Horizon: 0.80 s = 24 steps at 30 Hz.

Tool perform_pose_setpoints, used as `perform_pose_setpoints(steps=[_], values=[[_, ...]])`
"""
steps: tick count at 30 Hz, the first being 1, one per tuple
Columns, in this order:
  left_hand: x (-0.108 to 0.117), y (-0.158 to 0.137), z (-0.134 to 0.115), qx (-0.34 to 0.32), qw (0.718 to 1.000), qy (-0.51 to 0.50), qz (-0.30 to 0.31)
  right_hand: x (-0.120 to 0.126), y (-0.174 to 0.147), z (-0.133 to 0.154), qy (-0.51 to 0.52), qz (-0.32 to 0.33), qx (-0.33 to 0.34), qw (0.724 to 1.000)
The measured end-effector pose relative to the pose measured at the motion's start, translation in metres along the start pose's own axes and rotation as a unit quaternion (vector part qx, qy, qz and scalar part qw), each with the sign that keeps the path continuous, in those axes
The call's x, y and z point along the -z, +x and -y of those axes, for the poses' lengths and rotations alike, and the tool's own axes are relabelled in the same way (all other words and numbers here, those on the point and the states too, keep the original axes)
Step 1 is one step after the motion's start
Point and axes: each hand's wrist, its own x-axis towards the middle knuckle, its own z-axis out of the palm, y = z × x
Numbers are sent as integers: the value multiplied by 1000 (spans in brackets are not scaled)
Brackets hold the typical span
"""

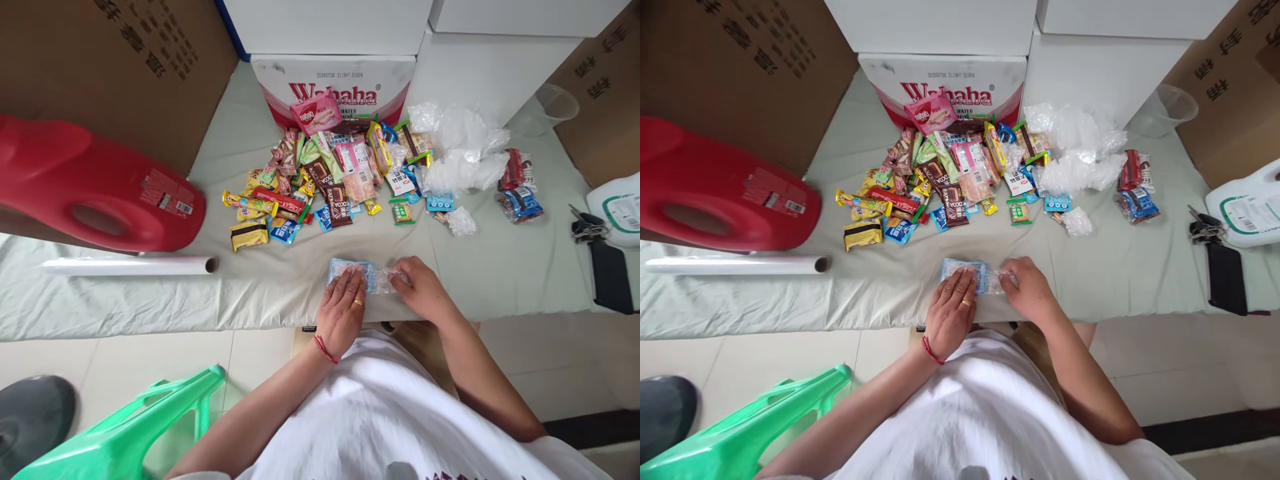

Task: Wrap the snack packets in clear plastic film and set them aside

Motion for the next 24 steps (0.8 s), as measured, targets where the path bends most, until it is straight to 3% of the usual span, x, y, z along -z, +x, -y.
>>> perform_pose_setpoints(steps=[3, 8, 11, 14, 17, 18, 20, 24], values=[[-3, -3, 2, -6, 1000, -10, -1, -2, 4, 26, 57, 0, -35, 998], [-12, -5, 8, 23, 997, -68, -24, -39, 23, 71, -12, 1, -3, 1000], [-4, -5, 19, 40, 980, -191, -44, -57, 23, 76, -47, 15, 60, 997], [15, -5, 32, 84, 941, -315, -88, -66, 12, 71, -74, 20, 111, 991], [32, -4, 39, 102, 929, -319, -158, -78, 0, 70, -145, 7, 125, 982], [34, -2, 40, 77, 935, -312, -148, -82, -3, 71, -162, 6, 130, 978], [34, 3, 43, 10, 950, -303, -72, -84, -7, 70, -160, 18, 156, 975], [25, 6, 52, -50, 961, -263, 65, -58, -17, 50, -11, 81, 231, 970]])
